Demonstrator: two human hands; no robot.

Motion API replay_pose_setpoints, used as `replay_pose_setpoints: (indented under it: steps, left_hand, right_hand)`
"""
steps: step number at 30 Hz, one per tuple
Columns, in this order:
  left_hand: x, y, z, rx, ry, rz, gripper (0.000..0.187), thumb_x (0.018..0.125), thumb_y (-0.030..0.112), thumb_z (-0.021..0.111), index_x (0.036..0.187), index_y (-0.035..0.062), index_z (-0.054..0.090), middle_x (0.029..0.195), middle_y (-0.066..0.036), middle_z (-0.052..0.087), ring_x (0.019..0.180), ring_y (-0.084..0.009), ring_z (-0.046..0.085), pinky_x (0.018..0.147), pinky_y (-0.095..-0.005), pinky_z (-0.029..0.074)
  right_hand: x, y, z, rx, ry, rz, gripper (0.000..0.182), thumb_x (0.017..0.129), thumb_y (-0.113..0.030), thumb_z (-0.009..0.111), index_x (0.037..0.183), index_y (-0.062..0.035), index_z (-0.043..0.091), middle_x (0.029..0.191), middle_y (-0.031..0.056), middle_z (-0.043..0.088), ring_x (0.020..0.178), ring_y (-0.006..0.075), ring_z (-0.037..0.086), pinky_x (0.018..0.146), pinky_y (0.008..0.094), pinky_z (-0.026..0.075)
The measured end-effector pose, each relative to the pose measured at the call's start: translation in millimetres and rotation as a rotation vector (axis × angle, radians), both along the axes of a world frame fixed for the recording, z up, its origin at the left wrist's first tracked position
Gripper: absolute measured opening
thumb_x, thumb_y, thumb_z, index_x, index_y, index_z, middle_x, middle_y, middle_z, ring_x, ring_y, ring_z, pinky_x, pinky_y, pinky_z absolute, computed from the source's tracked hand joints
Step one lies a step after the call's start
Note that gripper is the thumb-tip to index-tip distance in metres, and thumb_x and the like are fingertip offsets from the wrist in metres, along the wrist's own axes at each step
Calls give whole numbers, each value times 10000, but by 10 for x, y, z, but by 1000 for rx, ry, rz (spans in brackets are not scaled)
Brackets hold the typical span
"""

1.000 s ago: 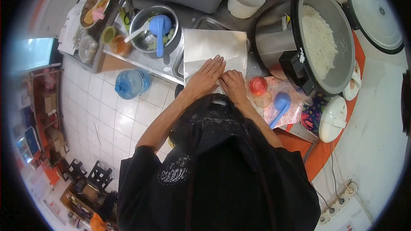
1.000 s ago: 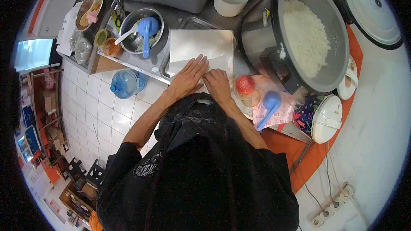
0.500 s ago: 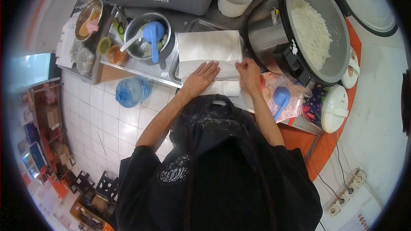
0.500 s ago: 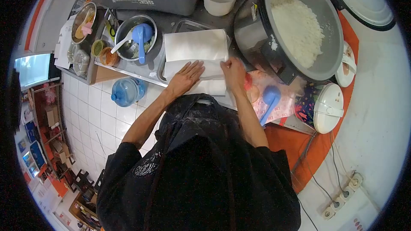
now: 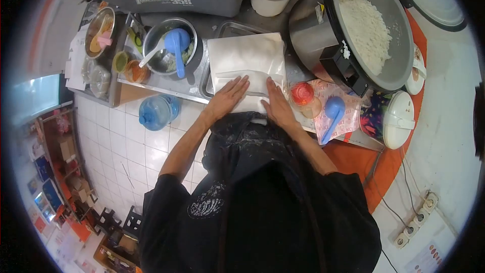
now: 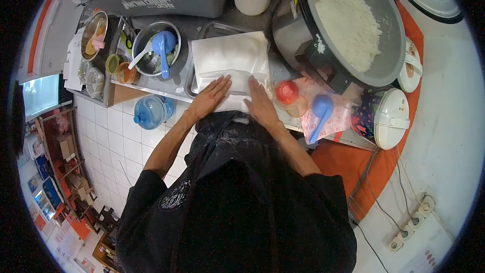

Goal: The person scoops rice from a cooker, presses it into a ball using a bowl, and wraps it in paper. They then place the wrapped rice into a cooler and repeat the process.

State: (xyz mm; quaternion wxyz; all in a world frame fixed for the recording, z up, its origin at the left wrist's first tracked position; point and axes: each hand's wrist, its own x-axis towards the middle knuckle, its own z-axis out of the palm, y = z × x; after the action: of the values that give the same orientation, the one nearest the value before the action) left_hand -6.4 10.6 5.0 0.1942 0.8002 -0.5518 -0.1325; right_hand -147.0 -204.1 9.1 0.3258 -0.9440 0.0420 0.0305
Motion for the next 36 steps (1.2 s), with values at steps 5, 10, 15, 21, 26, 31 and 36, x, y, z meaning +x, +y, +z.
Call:
replay_pose_setpoints:
  steps: [5,10,15,21,26,31,36]
  left_hand:
    - [127,141,-83,2,-59,-33,648,884,80,541,1518,78,407,1548,-99,439,1400,-291,456,1170,-416,383]
    - [355,33,-2,3,50,0,465,920,68,601,1382,117,583,1295,-111,663,1212,-306,615,1042,-425,486]
    - [605,-275,215,147,512,338,356,795,129,733,1131,55,645,1074,-170,723,1055,-331,678,887,-447,539]
    - [597,-646,155,76,137,411,311,749,95,732,1051,63,662,948,-156,689,928,-374,683,827,-487,554]
    - [708,-684,14,153,20,250,234,745,104,717,975,65,704,944,-141,681,976,-346,664,840,-470,557]
    - [766,-669,125,249,76,273,167,754,126,707,911,69,719,970,-124,713,1003,-337,659,858,-446,554]
    - [787,-391,220,199,281,440,162,764,152,704,889,49,710,920,-156,727,883,-385,684,820,-478,553]
  right_hand:
    - [-86,-160,28,-167,-170,49,416,938,-180,634,1324,-36,578,1451,148,536,1348,338,490,1122,459,383]
    - [158,-344,89,-68,-175,117,210,870,-84,627,1073,-48,668,1240,124,645,1169,301,576,1020,450,437]
    - [439,-479,135,77,11,69,139,890,-88,658,1024,-50,651,1049,133,684,1032,355,648,902,464,485]
    - [832,-372,311,102,329,-256,258,794,-95,759,1015,-45,636,984,194,690,946,396,684,819,505,518]
    - [881,-275,257,-243,206,-211,293,759,-98,798,1019,-44,674,994,176,669,959,382,687,832,487,545]
    - [980,-389,191,-301,242,-128,193,753,-90,803,916,-38,713,1001,167,666,978,372,682,845,473,547]
    - [1144,-409,239,10,211,-110,174,792,-57,704,954,1,672,1020,223,661,977,413,671,849,495,540]
